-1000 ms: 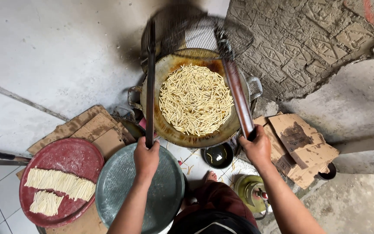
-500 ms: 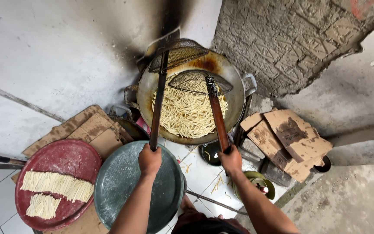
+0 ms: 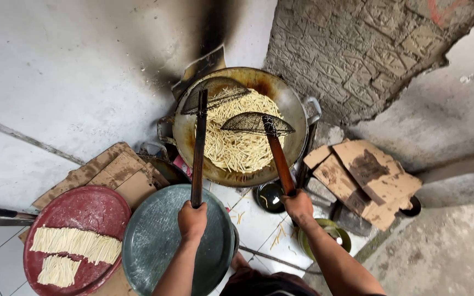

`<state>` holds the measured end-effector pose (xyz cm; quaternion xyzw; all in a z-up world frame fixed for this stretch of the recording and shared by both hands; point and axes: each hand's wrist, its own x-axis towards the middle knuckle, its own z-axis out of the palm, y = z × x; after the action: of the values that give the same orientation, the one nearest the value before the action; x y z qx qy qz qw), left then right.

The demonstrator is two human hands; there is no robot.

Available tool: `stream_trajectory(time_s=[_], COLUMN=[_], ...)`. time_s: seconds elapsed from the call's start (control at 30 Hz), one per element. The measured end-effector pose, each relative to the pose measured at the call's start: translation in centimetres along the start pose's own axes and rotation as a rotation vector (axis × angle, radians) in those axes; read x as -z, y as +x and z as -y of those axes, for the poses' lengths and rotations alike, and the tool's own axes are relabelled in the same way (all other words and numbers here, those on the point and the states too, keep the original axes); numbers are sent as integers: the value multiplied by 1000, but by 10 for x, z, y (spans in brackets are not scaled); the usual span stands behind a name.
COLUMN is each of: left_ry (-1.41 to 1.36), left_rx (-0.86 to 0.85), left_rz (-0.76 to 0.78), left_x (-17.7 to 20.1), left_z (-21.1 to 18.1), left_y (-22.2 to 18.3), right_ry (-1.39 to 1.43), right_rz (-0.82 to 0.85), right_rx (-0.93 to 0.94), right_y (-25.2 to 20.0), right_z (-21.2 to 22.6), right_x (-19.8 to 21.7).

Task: Frying a large batch of noodles in a wok using a spider strainer to stir and flip them for even cooking.

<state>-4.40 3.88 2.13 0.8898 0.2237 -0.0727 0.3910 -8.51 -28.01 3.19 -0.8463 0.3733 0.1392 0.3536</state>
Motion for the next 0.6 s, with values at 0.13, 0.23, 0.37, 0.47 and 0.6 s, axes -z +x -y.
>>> stream_trajectory(time_s=[0.13,0.23,0.37,0.47,0.6], left_ry=[-35,-97,-50,84,-19], left_rx=[8,-96,-159,-112,86], left_rz=[-11,-62,-58,-64,131], left_x=[17,34,28,12,36], left_z=[6,-21,-21,-1,-13], left_y=[-3,-8,0,6,-2], right_ry=[141,129,126,50,242], right_rz=[-53,-92,107,159,160], right_rx=[-121,-48,-67,-118,-169], right_y=[-51,-61,-46,-31,-69], right_z=[-7,-12,-5,-9,7], right_x=[3,2,-1,3,28])
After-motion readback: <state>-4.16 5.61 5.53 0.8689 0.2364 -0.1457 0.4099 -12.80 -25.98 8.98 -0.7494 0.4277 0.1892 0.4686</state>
